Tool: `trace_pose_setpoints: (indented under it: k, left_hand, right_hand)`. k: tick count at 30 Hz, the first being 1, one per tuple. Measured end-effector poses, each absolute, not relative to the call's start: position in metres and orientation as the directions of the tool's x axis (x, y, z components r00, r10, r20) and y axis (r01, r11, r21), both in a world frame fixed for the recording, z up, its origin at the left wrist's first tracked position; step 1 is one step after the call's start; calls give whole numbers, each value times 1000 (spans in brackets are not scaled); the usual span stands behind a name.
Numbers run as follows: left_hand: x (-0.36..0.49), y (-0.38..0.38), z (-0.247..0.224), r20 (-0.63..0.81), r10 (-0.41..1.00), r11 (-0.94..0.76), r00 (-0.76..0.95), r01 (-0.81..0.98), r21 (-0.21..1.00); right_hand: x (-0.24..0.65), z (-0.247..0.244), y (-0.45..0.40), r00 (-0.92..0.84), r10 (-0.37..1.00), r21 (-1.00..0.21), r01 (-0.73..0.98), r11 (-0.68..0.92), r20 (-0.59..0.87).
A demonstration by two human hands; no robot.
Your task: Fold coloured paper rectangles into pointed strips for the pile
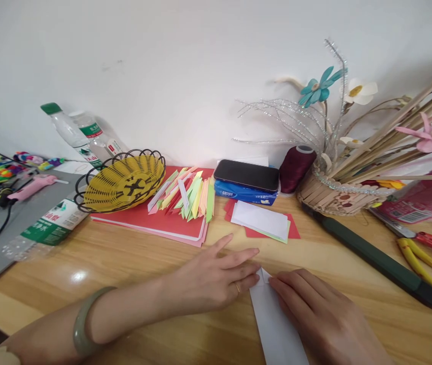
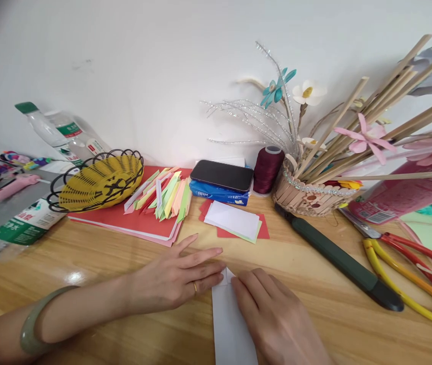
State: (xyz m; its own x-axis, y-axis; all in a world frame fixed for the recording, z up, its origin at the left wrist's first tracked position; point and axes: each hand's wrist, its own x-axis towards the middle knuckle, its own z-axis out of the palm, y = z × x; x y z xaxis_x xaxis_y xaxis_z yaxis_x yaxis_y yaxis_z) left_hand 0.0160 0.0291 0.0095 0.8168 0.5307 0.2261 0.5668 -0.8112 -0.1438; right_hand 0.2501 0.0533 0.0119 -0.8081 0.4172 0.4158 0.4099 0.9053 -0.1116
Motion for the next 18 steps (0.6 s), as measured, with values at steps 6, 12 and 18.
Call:
trace_pose_setpoints:
  k: [6, 12, 18]
  left_hand:
    - [17, 28, 13, 193, 523, -812, 830, 554, -184]
    - [18, 28, 15, 195, 522, -809, 830, 555, -195]
    - [18, 29, 17, 176, 506, -827, 844, 533, -181]
  right_hand:
    - [248, 18, 52, -835, 355, -27, 380, 925, 420]
    - [248, 16, 54, -831, 356, -21, 385, 923, 427]
    - [248, 13, 53, -830, 373, -50, 388, 920, 415]
